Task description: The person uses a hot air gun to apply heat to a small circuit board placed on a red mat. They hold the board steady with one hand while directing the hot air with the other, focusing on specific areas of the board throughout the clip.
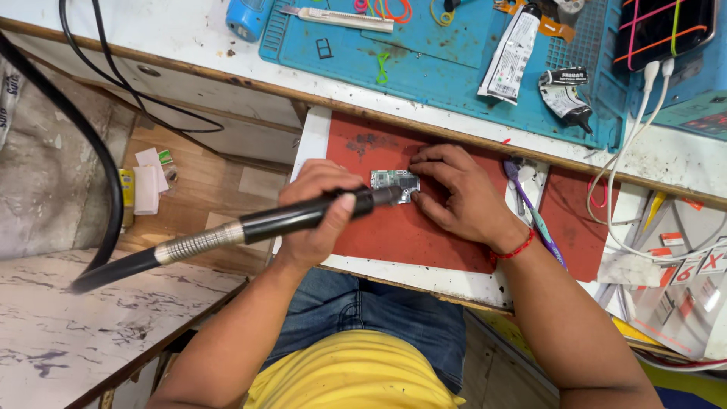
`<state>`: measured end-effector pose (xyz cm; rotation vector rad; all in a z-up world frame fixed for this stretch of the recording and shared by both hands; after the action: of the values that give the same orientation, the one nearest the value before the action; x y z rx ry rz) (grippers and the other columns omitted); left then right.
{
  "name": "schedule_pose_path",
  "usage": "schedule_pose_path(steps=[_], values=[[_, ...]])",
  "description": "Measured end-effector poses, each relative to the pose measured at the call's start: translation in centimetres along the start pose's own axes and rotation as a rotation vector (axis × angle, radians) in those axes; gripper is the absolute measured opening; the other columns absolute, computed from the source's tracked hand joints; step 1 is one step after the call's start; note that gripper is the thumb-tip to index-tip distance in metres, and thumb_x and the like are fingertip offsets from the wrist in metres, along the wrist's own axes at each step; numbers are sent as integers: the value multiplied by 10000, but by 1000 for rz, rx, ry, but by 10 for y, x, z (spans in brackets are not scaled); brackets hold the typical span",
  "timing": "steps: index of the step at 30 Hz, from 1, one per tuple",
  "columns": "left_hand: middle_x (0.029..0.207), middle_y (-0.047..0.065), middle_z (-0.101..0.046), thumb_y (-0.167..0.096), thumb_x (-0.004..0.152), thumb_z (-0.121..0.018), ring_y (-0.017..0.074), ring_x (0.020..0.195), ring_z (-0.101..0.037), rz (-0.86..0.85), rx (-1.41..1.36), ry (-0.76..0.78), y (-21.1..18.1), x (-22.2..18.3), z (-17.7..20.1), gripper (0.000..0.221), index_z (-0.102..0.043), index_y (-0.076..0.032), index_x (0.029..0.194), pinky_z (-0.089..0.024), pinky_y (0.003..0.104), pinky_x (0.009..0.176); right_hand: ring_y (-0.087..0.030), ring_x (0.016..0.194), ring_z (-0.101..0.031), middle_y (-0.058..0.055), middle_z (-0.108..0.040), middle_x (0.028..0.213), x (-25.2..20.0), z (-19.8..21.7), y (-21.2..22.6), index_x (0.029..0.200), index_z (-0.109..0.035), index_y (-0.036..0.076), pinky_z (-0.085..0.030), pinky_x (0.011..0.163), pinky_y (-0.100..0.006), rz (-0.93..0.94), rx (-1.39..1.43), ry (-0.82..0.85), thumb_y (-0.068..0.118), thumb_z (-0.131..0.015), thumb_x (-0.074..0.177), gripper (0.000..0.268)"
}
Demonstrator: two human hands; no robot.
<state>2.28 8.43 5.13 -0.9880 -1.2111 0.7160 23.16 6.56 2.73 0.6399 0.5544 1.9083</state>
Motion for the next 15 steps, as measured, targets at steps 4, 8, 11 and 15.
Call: schedule_pose_path(steps=[4,8,11,15], values=[[1060,113,-716,-185,981,-665,259,1068,-660,36,3,-50,4,2,4,189,-704,-9,1038,-535,380,1017,-346,1193,-609,-157,-630,1258,2,2,0,1178,-695,20,-512,1018,-424,-21,-28,-22,125,-766,827,374],[1043,111,-716,-182,987,-659,254,1057,-668,16,29,-53,2,1,4,188,-702,-6,1039,-546,372,995,-348,1196,-605,-156,-629,1262,2,2,2,1181,-695,21,-510,1019,-423,-13,-28,-14,124,-762,824,378],[1062,112,-694,-180,986,-648,248,1021,-675,139,-43,-90,14,0,9,188,-709,-14,1048,-549,366,974,-350,1201,-602,-158,-626,1264,2,2,1,1188,-697,22,-508,1022,-425,-10,-22,-6,119,-755,819,385],[1049,120,-716,-174,980,-664,250,1041,-662,35,-25,-17,7,-2,1,181,-702,-7,1036,-544,368,991,-347,1204,-602,-156,-624,1272,-1,1,-1,1200,-693,19,-506,1026,-426,-12,0,-1,111,-752,830,386]])
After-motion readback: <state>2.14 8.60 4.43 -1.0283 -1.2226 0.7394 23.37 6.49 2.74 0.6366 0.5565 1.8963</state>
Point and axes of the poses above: each hand's wrist, its own x-axis towards the middle knuckle, its own z-axis out of the back of the hand, y = z × x, the point moved 9 cm from there along x, towards the middle knuckle
